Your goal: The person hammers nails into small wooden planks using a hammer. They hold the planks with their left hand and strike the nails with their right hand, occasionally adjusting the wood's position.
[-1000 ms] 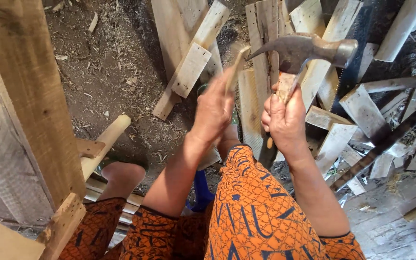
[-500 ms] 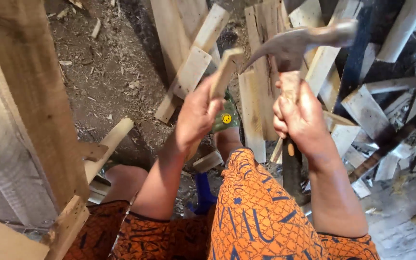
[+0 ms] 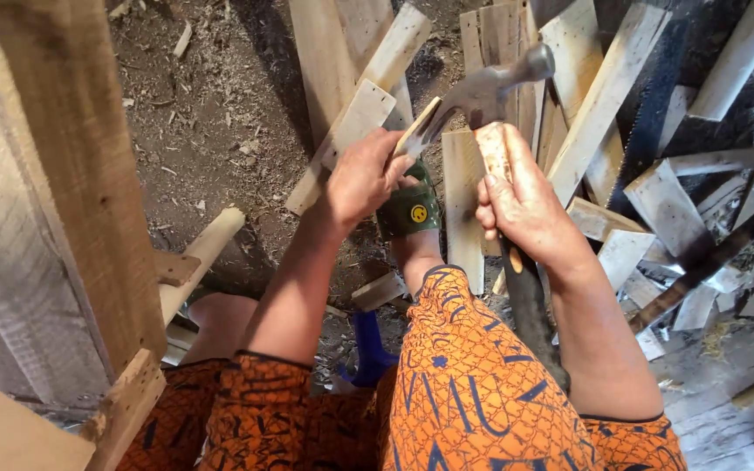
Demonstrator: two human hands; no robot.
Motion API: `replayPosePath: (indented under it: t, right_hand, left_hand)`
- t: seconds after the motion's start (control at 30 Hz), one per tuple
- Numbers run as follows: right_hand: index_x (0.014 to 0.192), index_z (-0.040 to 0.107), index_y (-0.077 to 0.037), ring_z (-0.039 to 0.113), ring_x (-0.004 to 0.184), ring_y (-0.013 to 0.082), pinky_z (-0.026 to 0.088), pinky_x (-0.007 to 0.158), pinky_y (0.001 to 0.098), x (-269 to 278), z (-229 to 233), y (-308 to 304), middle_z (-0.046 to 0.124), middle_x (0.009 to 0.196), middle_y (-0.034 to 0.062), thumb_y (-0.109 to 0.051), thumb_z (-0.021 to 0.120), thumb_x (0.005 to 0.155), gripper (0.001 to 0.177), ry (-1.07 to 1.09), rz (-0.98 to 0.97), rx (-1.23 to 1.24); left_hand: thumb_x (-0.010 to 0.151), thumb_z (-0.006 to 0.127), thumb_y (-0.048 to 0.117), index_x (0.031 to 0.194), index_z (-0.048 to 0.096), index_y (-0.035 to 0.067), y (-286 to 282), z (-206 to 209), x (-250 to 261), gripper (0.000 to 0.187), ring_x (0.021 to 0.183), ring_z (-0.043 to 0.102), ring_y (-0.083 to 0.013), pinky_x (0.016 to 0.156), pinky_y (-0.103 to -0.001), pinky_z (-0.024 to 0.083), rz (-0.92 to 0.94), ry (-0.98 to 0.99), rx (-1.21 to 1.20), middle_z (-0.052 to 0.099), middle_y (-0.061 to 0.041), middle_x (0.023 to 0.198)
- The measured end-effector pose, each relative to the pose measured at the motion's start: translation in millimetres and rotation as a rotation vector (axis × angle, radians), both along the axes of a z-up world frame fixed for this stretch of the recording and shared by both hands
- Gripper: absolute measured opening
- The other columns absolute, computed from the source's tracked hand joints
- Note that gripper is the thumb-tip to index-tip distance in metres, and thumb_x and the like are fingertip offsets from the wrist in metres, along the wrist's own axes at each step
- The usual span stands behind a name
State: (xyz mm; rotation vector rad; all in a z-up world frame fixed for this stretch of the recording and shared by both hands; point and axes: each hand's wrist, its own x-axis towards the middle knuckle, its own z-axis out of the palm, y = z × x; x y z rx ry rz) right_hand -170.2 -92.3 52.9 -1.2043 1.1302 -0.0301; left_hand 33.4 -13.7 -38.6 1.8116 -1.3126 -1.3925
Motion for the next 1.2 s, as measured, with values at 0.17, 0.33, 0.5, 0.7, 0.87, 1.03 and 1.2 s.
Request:
replayPosePath:
  t: [0.17,0.33,0.5,0.7,0.87,1.03,1.2]
  right_hand:
    - [0.148,0.007,-0.006,0.061,0.052,0.0278,0.053,0.036,0.0372,-4,-12,-2,0.058,0.069,0.0206,-0.004,0.036,0.093,0.062,0.124,0.192,-0.060]
    - [0.132,0.039,0.004,0.062,0.062,0.0273,0.054,0.050,0.0388,-24,-44,2,0.049,0.097,0.0227,-0.019,0.035,0.090,0.048,-0.144,0.091,0.099]
    - [0.112,0.048,0.011,0.063,0.080,0.0329,0.054,0.071,0.0411,-21,-23,-3,0.049,0.109,0.0266,-0.023,0.042,0.075,0.051,-0.427,-0.157,0.325]
    - [0.129,0.034,0.000,0.048,0.115,0.0264,0.038,0.101,0.0437,-17,-7,-11,0.044,0.131,0.0229,-0.008,0.055,0.070,0.063,-0.528,0.165,0.328]
    - [0.110,0.057,-0.029,0.057,0.064,0.0168,0.040,0.070,0.0338,12,3,-5,0.054,0.079,-0.0029,-0.063,0.055,0.082,0.044,0.221,0.787,-1.097]
    - [0.096,0.061,-0.033,0.045,0.077,0.0161,0.036,0.081,0.0352,48,28,-37,0.052,0.089,-0.0023,-0.036,0.056,0.083,0.014,0.078,0.888,-1.059]
    - [0.065,0.059,-0.015,0.064,0.082,0.0210,0.042,0.096,0.0431,54,10,-51,0.066,0.081,0.0021,-0.023,0.075,0.076,0.021,-0.355,0.761,-0.603]
  left_hand:
    - [0.085,0.063,0.030,0.128,0.048,0.035,-7,-13,8,0.046,0.098,0.062,-0.0321,0.084,-0.048,0.049,-0.045,-0.207,0.077,0.064,-0.003,0.105]
    - [0.090,0.054,0.033,0.124,0.047,0.045,-4,-34,15,0.037,0.092,0.064,-0.0290,0.082,-0.044,0.050,-0.138,-0.299,0.133,0.062,0.001,0.095]
    - [0.091,0.050,0.031,0.119,0.048,0.042,-10,-29,19,0.031,0.086,0.064,-0.0301,0.077,-0.044,0.051,-0.211,-0.370,0.141,0.061,-0.002,0.085]
    - [0.089,0.051,0.029,0.103,0.053,0.033,-17,-25,12,0.015,0.065,0.065,-0.0283,0.062,-0.042,0.051,-0.236,-0.568,0.026,0.060,-0.004,0.065]
    - [0.085,0.057,0.029,0.103,0.053,0.034,-25,-4,10,0.020,0.059,0.065,-0.0308,0.056,-0.044,0.051,-0.234,-0.611,-0.027,0.060,-0.006,0.061]
    - [0.087,0.057,0.027,0.105,0.054,0.029,-21,-11,9,0.019,0.066,0.066,-0.0342,0.059,-0.046,0.051,-0.237,-0.583,-0.046,0.061,-0.011,0.068]
    - [0.086,0.056,0.030,0.111,0.047,0.028,11,3,8,0.026,0.066,0.063,-0.0353,0.061,-0.046,0.053,-0.127,-0.540,-0.018,0.053,-0.009,0.081]
